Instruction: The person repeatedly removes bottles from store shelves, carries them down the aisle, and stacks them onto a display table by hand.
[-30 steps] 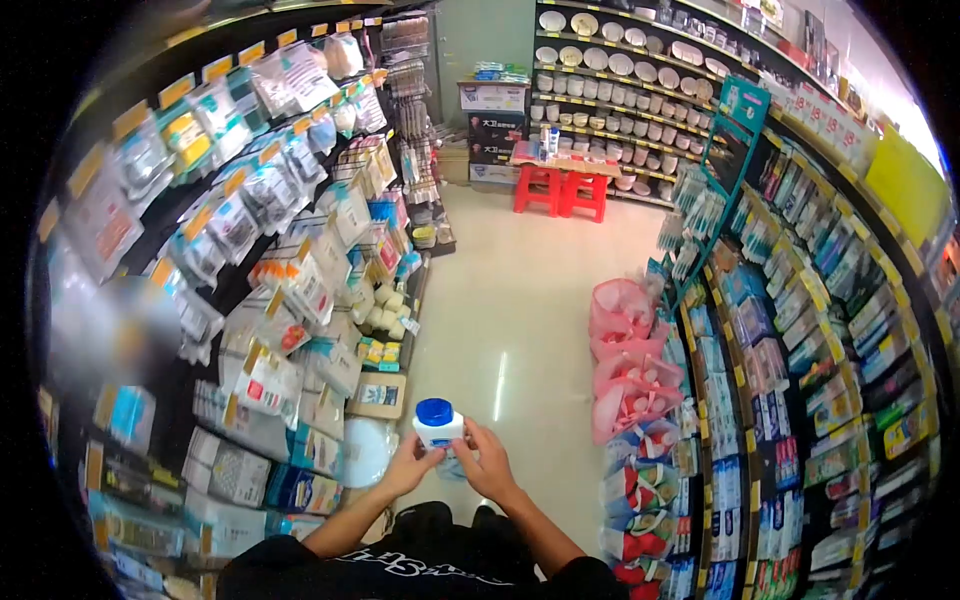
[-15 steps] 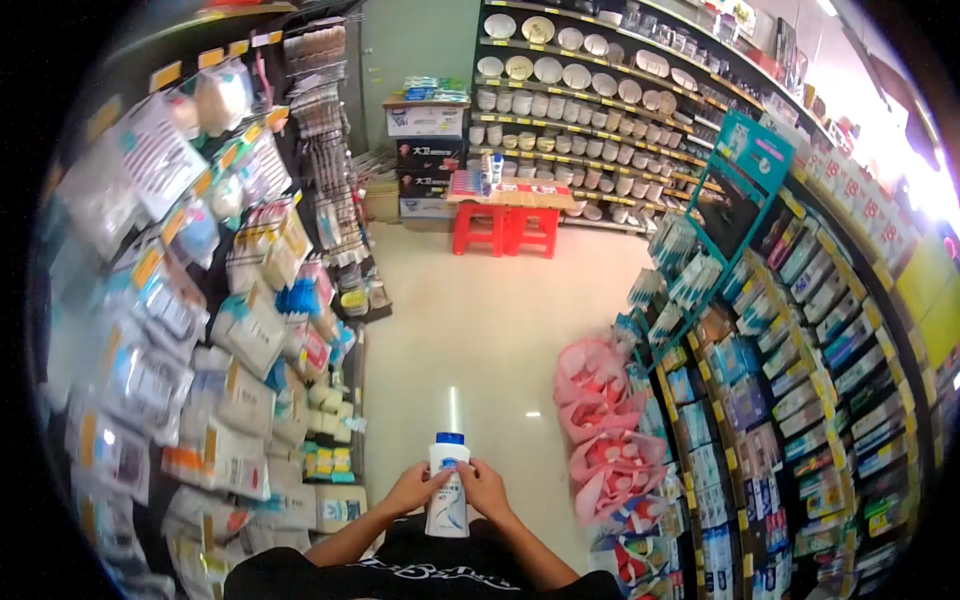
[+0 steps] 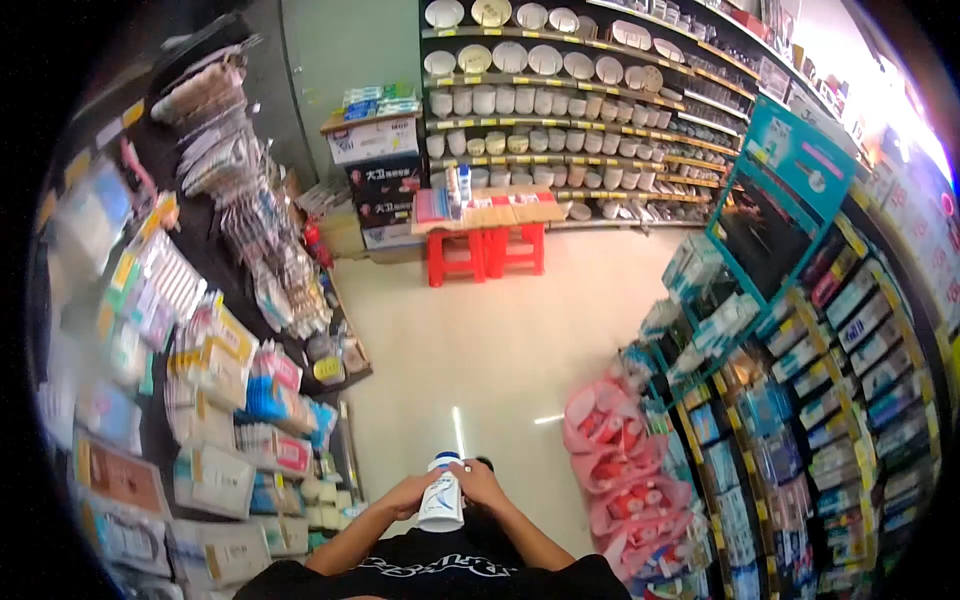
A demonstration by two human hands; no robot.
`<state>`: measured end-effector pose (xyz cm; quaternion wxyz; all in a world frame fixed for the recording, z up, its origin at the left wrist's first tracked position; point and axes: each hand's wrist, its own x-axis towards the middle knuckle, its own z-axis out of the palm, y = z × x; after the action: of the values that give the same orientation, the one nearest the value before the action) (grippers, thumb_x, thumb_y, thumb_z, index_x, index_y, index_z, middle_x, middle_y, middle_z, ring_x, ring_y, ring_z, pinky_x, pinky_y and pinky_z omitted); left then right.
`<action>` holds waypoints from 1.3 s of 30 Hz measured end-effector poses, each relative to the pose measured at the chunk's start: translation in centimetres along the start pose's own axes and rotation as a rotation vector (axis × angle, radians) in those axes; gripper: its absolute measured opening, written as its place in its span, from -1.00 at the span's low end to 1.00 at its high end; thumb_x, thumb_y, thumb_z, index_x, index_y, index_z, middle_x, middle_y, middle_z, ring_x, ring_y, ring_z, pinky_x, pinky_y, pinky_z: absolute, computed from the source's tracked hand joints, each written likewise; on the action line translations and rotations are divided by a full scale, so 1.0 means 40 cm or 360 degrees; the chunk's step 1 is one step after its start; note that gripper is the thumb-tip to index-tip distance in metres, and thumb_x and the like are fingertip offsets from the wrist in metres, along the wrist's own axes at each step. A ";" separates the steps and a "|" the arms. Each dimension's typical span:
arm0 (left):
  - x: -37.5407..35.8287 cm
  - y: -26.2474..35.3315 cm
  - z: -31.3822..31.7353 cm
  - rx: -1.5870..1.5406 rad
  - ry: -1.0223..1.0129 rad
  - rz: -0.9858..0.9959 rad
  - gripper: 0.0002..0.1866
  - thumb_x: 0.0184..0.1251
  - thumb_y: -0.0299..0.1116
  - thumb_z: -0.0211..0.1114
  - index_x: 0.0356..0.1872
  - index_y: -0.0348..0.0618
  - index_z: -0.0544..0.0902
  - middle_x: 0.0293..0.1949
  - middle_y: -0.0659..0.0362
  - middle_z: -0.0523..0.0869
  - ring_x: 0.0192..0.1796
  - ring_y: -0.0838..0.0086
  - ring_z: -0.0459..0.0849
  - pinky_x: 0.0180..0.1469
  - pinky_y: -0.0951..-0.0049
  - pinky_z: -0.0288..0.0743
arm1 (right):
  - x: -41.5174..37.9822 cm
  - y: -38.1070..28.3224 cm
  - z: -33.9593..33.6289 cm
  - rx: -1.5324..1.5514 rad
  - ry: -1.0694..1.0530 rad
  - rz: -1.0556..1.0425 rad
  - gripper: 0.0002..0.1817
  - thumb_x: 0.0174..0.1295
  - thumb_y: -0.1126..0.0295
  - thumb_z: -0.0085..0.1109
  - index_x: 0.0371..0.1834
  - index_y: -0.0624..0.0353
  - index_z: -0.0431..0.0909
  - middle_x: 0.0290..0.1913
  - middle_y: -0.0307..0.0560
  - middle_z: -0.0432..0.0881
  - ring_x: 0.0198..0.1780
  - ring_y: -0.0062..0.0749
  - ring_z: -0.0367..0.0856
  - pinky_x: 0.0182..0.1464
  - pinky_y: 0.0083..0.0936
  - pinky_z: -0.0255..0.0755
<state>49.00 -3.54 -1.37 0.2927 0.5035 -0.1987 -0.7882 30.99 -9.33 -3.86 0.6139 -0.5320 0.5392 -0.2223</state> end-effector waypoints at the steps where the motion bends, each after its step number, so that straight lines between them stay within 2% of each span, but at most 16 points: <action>1: 0.036 0.061 -0.004 -0.0027 0.0061 0.0019 -0.41 0.43 0.15 0.10 0.05 -0.26 0.58 -0.17 0.14 0.72 -0.22 0.44 0.73 -0.25 0.39 0.61 | 0.029 -0.110 -0.036 -0.0080 -0.0100 0.0113 -0.55 0.35 0.08 0.09 -0.02 0.32 0.56 -0.50 -0.12 0.61 -0.57 -0.46 0.53 -0.53 -0.52 0.37; 4: 0.077 0.278 -0.001 0.0155 0.0246 0.0099 -0.47 0.41 0.09 0.17 0.07 -0.22 0.53 -0.15 0.14 0.71 -0.19 0.42 0.71 -0.28 0.37 0.61 | 0.202 -0.261 -0.095 -0.0299 -0.0029 -0.0195 -0.48 0.32 0.05 0.11 0.13 0.27 0.51 -0.43 0.00 0.65 -0.45 -0.34 0.62 -0.38 -0.41 0.46; 5: 0.104 0.347 -0.006 0.0281 0.0311 0.0194 -0.47 0.41 0.06 0.19 0.09 -0.21 0.51 -0.14 0.14 0.70 -0.18 0.41 0.71 -0.29 0.36 0.61 | 0.221 -0.387 -0.142 -0.0433 -0.0172 -0.0170 -0.40 0.31 0.03 0.10 0.28 0.23 0.40 -0.35 0.11 0.68 -0.31 -0.20 0.68 -0.20 -0.33 0.52; 6: 0.134 0.408 -0.005 0.0395 0.0366 0.0280 -0.48 0.40 0.04 0.21 0.11 -0.20 0.49 -0.13 0.14 0.70 -0.17 0.41 0.71 -0.30 0.35 0.61 | 0.282 -0.441 -0.171 -0.0472 -0.0174 -0.0265 -0.39 0.32 0.03 0.09 0.31 0.20 0.37 -0.29 0.13 0.68 -0.26 -0.18 0.68 -0.16 -0.33 0.53; 8: 0.198 0.515 -0.009 0.0248 0.0424 0.0545 -0.49 0.33 -0.21 0.35 0.18 -0.22 0.39 -0.04 0.11 0.66 -0.04 0.40 0.67 -0.10 0.31 0.62 | 0.375 -0.507 -0.203 -0.0571 -0.0205 -0.0426 -0.36 0.33 0.01 0.06 0.36 0.16 0.31 -0.19 0.17 0.67 -0.16 -0.12 0.69 -0.07 -0.33 0.54; 11: 0.301 0.654 -0.027 0.0513 0.0592 0.1117 -0.47 0.26 -0.38 0.39 0.19 -0.27 0.37 0.00 0.04 0.65 0.05 0.35 0.64 0.07 0.30 0.57 | 0.505 -0.590 -0.234 -0.0393 -0.0173 -0.0755 -0.39 0.31 0.06 0.11 0.36 0.08 0.30 -0.04 0.16 0.63 -0.04 -0.09 0.66 0.04 -0.31 0.51; 14: 0.394 0.808 -0.059 0.0643 0.0601 0.1151 -0.46 0.26 -0.43 0.38 0.20 -0.28 0.35 0.03 -0.01 0.63 0.09 0.34 0.63 0.11 0.31 0.55 | 0.632 -0.666 -0.275 -0.0309 -0.0200 -0.0833 -0.43 0.28 0.13 0.19 0.30 0.09 0.34 0.04 0.14 0.59 0.04 -0.08 0.62 0.08 -0.28 0.49; 15: 0.439 0.850 -0.076 0.0620 0.0568 0.1229 -0.46 0.27 -0.46 0.37 0.21 -0.28 0.34 0.05 -0.03 0.63 0.12 0.32 0.62 0.12 0.32 0.54 | 0.685 -0.676 -0.282 -0.0267 -0.0110 -0.0866 -0.41 0.19 0.13 0.27 0.23 0.17 0.37 0.03 0.19 0.59 0.04 0.10 0.58 0.09 -0.21 0.45; 18: 0.579 0.983 -0.128 0.0686 0.0479 0.1313 -0.46 0.27 -0.48 0.36 0.22 -0.28 0.34 0.04 -0.02 0.63 0.11 0.31 0.62 0.13 0.32 0.54 | 0.825 -0.756 -0.325 -0.0258 0.0002 -0.0794 -0.36 0.15 0.08 0.32 0.22 0.19 0.38 0.03 0.20 0.59 0.07 0.08 0.57 0.12 -0.22 0.43; 22: 0.738 1.191 -0.178 0.0819 0.0303 0.1222 -0.48 0.31 -0.43 0.33 0.23 -0.27 0.34 0.07 -0.03 0.62 0.14 0.29 0.61 0.16 0.27 0.53 | 1.040 -0.822 -0.372 -0.0351 0.0266 -0.0727 -0.32 0.10 0.05 0.38 0.21 0.21 0.41 0.07 0.18 0.57 0.11 0.05 0.55 0.16 -0.23 0.42; 26: 0.883 1.397 -0.204 0.1123 0.0128 0.1277 -0.50 0.33 -0.38 0.31 0.22 -0.23 0.35 0.01 -0.08 0.65 0.11 0.19 0.66 0.11 0.23 0.54 | 1.217 -0.926 -0.427 -0.0462 0.0446 -0.0757 -0.37 0.07 0.15 0.42 0.16 0.21 0.44 0.05 0.15 0.57 0.06 0.02 0.58 0.12 -0.25 0.45; 29: 1.015 1.519 -0.228 0.1342 0.0052 0.1254 -0.50 0.27 -0.41 0.34 0.19 -0.21 0.38 0.03 -0.13 0.64 0.10 0.03 0.64 0.10 0.21 0.53 | 1.350 -0.956 -0.469 -0.0450 0.0573 -0.0624 -0.38 0.03 0.25 0.48 0.15 0.22 0.47 0.01 0.06 0.60 -0.01 -0.15 0.64 -0.05 -0.35 0.60; 33: 1.140 1.700 -0.243 0.1697 0.0068 0.1203 -0.44 0.18 -0.44 0.37 0.22 -0.14 0.39 0.02 -0.11 0.63 0.12 -0.04 0.58 0.12 0.13 0.48 | 1.536 -0.991 -0.519 -0.0214 0.0629 -0.0390 -0.46 0.03 0.37 0.48 0.09 0.24 0.51 -0.03 0.00 0.61 -0.03 -0.27 0.64 -0.06 -0.39 0.59; 36: 1.292 1.762 -0.295 0.1831 0.0240 0.1319 -0.44 0.20 -0.39 0.36 0.23 -0.09 0.39 -0.02 -0.10 0.63 0.06 -0.05 0.60 0.10 0.13 0.49 | 1.707 -1.001 -0.561 -0.0152 0.0634 -0.0480 -0.50 -0.02 0.33 0.46 -0.01 0.26 0.51 -0.09 0.11 0.59 -0.11 -0.03 0.63 -0.09 -0.28 0.53; 37: 1.337 1.784 -0.310 0.1858 0.0297 0.1269 -0.41 0.22 -0.37 0.35 0.28 -0.04 0.37 -0.05 -0.08 0.63 0.02 -0.03 0.62 0.09 0.12 0.49 | 1.762 -1.016 -0.579 -0.0245 0.0612 -0.0477 -0.50 -0.04 0.37 0.45 0.00 0.23 0.51 -0.08 0.13 0.58 -0.06 0.04 0.60 -0.05 -0.24 0.51; 39: 1.422 1.834 -0.333 0.1686 0.0288 0.0954 -0.39 0.23 -0.40 0.33 0.32 -0.02 0.34 -0.02 -0.10 0.62 0.02 0.00 0.63 0.08 0.14 0.51 | 1.880 -1.013 -0.614 -0.0366 0.0579 -0.0568 -0.45 -0.05 0.39 0.47 0.05 0.24 0.51 -0.01 0.11 0.58 -0.02 -0.03 0.62 -0.02 -0.30 0.54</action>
<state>61.98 -96.42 -0.81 0.2272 0.5678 -0.6707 -0.4198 45.16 -96.72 3.93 0.3939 -0.6360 0.5599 -0.3560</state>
